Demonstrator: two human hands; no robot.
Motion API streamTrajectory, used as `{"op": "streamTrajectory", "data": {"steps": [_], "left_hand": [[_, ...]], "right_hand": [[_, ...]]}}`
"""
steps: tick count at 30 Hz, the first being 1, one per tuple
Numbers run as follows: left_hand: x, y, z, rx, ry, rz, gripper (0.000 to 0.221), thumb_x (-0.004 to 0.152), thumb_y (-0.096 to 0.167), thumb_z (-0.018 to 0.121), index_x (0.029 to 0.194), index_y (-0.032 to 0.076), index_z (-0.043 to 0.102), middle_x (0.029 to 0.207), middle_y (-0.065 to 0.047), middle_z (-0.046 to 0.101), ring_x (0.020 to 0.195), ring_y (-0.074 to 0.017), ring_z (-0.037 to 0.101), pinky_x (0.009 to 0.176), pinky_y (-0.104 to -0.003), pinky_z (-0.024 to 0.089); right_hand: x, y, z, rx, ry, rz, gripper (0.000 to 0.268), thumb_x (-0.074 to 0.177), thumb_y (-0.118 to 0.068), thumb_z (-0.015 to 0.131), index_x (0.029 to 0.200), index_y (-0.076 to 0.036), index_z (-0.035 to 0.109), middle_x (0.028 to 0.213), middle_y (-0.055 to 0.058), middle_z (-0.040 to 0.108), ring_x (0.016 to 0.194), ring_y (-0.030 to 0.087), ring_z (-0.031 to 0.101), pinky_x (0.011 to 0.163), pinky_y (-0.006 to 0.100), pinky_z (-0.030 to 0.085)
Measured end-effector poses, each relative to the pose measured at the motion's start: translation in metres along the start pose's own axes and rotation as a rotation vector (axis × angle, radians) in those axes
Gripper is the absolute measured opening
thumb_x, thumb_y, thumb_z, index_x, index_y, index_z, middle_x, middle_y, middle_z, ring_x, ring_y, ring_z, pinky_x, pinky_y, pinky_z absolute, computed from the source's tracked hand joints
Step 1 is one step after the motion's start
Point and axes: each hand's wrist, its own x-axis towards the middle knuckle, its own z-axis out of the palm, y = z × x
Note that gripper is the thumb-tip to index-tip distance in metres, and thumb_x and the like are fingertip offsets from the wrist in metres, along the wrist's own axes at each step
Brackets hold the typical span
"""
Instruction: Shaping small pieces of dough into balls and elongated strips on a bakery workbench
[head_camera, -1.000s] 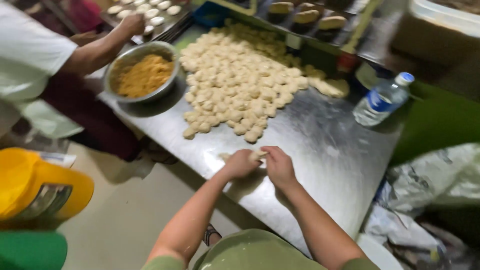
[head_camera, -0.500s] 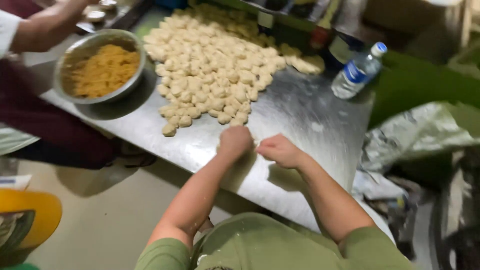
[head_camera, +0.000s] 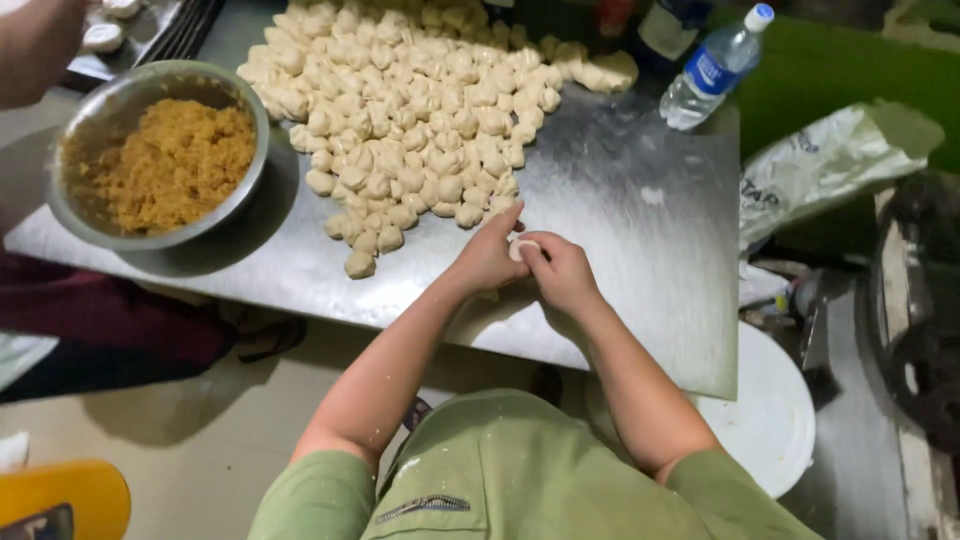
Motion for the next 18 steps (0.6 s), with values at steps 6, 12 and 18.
{"op": "streamTrajectory", "data": {"steps": [6,12,18], "left_hand": [[0.016,-0.02,0.025,0.267,-0.069,-0.19,0.042,0.078,0.041,0.074,0.109,0.013,0.073,0.096,-0.014,0.076,0.101,-0.0369,0.074,0.086,-0.051,0.059],[0.04,-0.016,0.045,0.597,0.006,-0.372,0.067,0.104,0.034,0.018,0.094,0.013,0.081,0.092,-0.009,0.08,0.096,-0.0313,0.078,0.081,-0.05,0.059],[0.042,-0.069,0.026,0.85,-0.058,-0.435,0.04,0.095,0.023,0.045,0.098,0.006,0.081,0.089,-0.014,0.078,0.092,-0.0344,0.078,0.069,-0.052,0.06]], "right_hand": [[0.005,-0.024,0.003,0.02,0.199,0.15,0.036,0.092,-0.015,0.058,0.123,-0.018,0.076,0.118,0.004,0.076,0.117,0.023,0.069,0.106,0.039,0.052],[0.022,-0.059,-0.024,-0.449,-0.27,0.263,0.081,0.108,-0.066,0.019,0.108,-0.006,0.074,0.107,0.024,0.075,0.115,0.044,0.067,0.101,0.056,0.05],[-0.026,-0.092,-0.044,0.115,-0.859,0.103,0.019,0.085,-0.026,0.071,0.091,-0.01,0.08,0.091,0.011,0.081,0.096,0.027,0.075,0.095,0.042,0.058]]}}
